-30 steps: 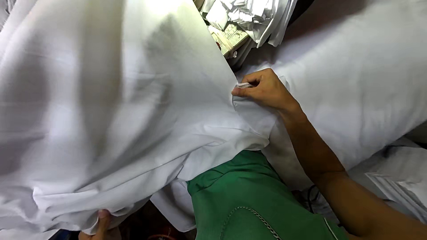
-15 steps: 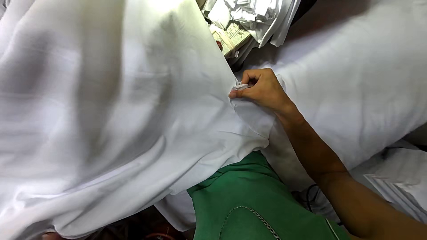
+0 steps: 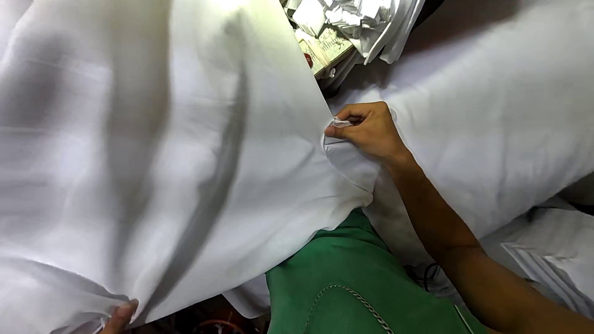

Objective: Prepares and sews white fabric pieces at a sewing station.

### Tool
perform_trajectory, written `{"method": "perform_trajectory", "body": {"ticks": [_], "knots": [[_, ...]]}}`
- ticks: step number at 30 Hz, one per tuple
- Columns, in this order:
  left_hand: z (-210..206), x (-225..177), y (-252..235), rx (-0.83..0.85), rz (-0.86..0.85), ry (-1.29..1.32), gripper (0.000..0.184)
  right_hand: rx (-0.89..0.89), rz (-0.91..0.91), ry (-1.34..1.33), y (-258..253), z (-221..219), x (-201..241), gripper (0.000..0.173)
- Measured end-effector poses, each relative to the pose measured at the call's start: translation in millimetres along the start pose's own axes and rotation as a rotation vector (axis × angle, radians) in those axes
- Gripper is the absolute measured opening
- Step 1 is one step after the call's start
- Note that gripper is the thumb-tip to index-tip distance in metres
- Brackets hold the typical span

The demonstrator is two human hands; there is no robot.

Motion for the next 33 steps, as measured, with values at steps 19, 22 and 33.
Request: {"method": "perform_trajectory", "body": {"ticks": [19,22,33], "knots": [[-2,17,-27,-0.403,0.073,0.02,0.054,-0.044,-0.004,0.021,2,7,0,0.01],[-1,7,-29,-0.418,0.037,0.045,0.051,-0.048,0.022,-0.021,-1,6,2,0.009],[64,-7,-57,-0.325,-0.127,0.086,0.054,-0.052,0.201,0.108,-46,6,40,0.018]]}}
Point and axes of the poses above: each hand's wrist, its own y-axis away from the middle knuckle, its own z-axis out of the back of the hand, x = y × z, the point moved 9 cm from there along -y, towards the middle knuckle, and after that the axes turned 3 degrees about -x, right-handed, at the moved point
